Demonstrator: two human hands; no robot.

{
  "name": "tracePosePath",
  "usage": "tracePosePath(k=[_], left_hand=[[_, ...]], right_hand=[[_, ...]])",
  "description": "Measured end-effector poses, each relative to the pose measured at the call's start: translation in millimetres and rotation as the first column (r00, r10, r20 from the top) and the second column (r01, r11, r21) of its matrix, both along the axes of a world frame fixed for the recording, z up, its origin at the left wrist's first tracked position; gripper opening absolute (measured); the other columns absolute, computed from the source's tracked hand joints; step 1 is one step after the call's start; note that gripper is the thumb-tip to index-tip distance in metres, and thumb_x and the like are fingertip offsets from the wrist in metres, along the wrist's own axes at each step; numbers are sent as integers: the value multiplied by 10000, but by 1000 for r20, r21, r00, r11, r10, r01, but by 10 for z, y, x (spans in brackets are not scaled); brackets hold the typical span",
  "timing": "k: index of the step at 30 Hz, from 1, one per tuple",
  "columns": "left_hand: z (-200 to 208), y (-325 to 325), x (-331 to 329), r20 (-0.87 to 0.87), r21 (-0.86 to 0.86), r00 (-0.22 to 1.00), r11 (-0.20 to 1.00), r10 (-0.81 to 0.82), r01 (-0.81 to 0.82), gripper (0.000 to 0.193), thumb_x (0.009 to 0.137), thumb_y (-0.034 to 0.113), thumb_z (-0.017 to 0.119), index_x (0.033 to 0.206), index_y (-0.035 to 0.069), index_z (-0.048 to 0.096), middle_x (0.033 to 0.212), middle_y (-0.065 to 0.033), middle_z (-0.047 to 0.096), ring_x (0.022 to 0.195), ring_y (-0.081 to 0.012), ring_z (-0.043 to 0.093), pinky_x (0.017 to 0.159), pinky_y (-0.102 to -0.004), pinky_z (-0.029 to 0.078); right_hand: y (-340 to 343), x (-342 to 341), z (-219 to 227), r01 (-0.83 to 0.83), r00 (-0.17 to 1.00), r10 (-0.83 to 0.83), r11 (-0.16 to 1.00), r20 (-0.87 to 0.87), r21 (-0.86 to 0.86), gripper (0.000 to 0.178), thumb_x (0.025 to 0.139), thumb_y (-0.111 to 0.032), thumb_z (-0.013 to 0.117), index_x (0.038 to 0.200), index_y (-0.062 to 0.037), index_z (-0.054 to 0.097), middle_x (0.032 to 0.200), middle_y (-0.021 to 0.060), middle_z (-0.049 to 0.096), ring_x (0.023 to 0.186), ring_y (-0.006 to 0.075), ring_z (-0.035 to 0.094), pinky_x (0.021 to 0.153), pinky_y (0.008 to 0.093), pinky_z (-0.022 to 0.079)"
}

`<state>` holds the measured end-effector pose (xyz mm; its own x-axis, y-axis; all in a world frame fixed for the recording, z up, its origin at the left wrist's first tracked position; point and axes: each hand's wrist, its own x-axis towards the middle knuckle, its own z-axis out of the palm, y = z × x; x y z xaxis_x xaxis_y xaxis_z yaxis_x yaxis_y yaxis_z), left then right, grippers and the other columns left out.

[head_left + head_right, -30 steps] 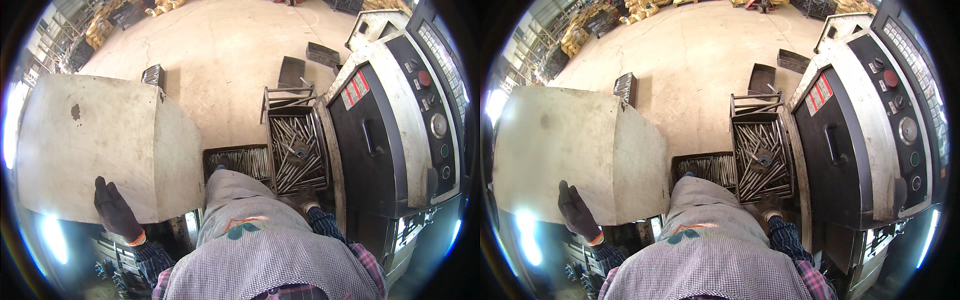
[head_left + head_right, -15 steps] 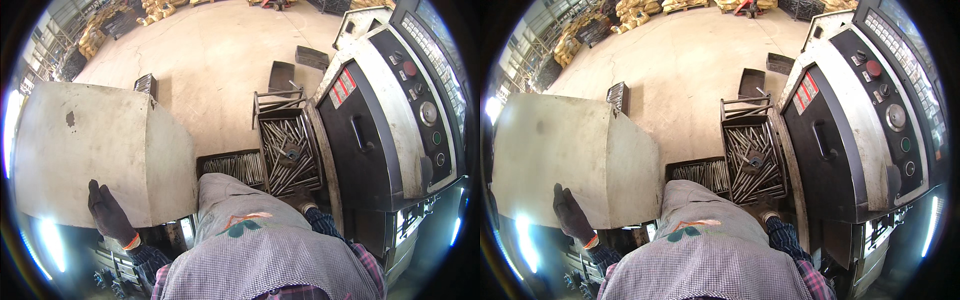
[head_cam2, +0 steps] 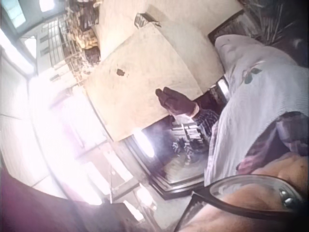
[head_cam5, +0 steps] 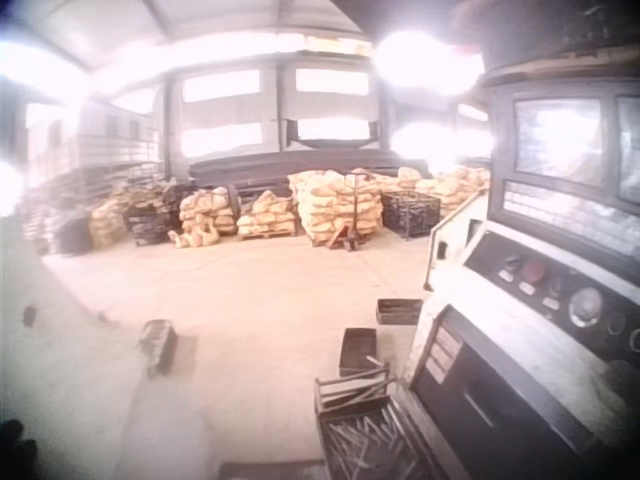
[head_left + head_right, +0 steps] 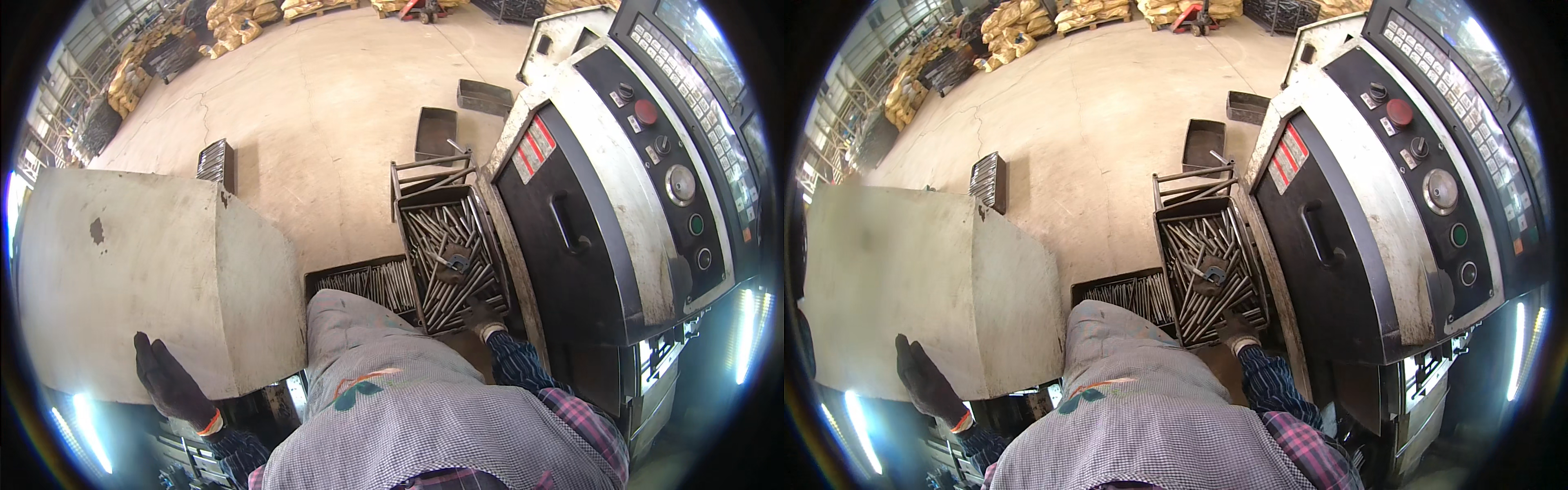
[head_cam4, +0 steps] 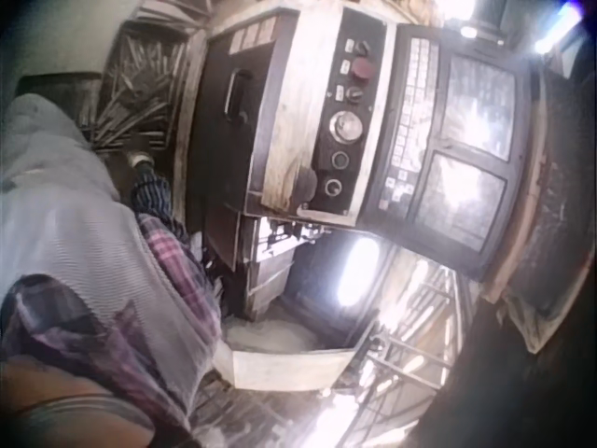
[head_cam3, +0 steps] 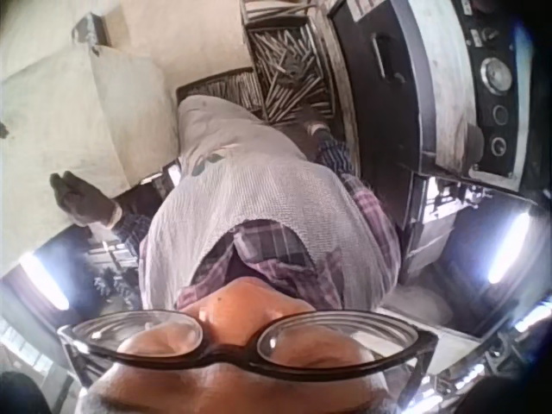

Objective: The person operates a metal turning machine, repeatedly loading metal rods into the chuck, closing the door, and removing finished rods. The person uses a long metal tool to assist with loading and unloading the rods.

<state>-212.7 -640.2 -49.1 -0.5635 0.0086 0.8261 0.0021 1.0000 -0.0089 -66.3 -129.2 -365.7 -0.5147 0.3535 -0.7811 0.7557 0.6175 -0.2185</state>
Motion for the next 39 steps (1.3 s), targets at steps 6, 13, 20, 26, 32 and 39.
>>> tracePosePath(k=[6, 13, 20, 26, 32, 39], left_hand=[[26, 46, 57, 122, 105, 992, 994, 5, -18, 323, 1037, 158, 599, 1314, -2, 644, 1331, -160, 660, 1212, -270, 639, 1033, -366, 517], [5, 17, 51, 52, -79, 998, 997, 27, -23, 315, 990, 71, 655, 1298, 8, 641, 1255, -132, 699, 1121, -276, 692, 911, -355, 600], [26, 56, 38, 61, -64, 997, 997, 56, -52, 332, 979, 68, 668, 1306, 12, 641, 1245, -135, 700, 1109, -267, 696, 912, -355, 598], [41, 50, 37, 66, -61, 998, 998, 13, -9, 318, 987, 66, 656, 1297, -5, 641, 1244, -156, 697, 1109, -295, 690, 921, -371, 585], [57, 91, 50, 59, -33, 998, 999, -35, 37, 293, 996, 62, 644, 1277, -22, 648, 1239, -158, 700, 1108, -286, 691, 918, -357, 586], [26, 44, 12, 12, 6, 995, 995, -98, 98, 266, 997, 66, 649, 1250, -11, 675, 1242, -141, 704, 1094, -260, 698, 906, -337, 596]], right_hand=[[-82, -263, 244, 198, 973, -194, 980, -127, 19, 590, 1027, -373, 510, 1548, -117, 401, 1592, 169, 394, 1419, 375, 438, 1170, 493, 400], [-408, -352, -1023, -351, 577, 717, 650, -391, 674, 321, 1035, -224, 500, 859, -18, 673, 673, 159, 626, 540, 268, 611, 509, 468, 522], [-754, -1211, -1258, -713, 557, 782, 276, 281, 645, 261, 928, -125, 596, 724, -10, 710, 540, 176, 557, 459, 282, 511, 374, 509, 395], [-722, -1464, -1150, -795, 562, 786, 427, 258, 431, 198, 944, -129, 611, 837, -10, 728, 694, 176, 618, 575, 288, 585, 460, 496, 463], [-579, -1508, -871, -827, 551, 808, 496, 208, 264, 172, 960, -132, 626, 951, -11, 747, 848, 176, 680, 691, 294, 658, 547, 482, 531], [-736, -967, -622, -814, 478, 877, 462, -48, 351, 140, 958, -133, 664, 1043, -48, 734, 970, 121, 697, 723, 248, 695, 472, 435, 545]])
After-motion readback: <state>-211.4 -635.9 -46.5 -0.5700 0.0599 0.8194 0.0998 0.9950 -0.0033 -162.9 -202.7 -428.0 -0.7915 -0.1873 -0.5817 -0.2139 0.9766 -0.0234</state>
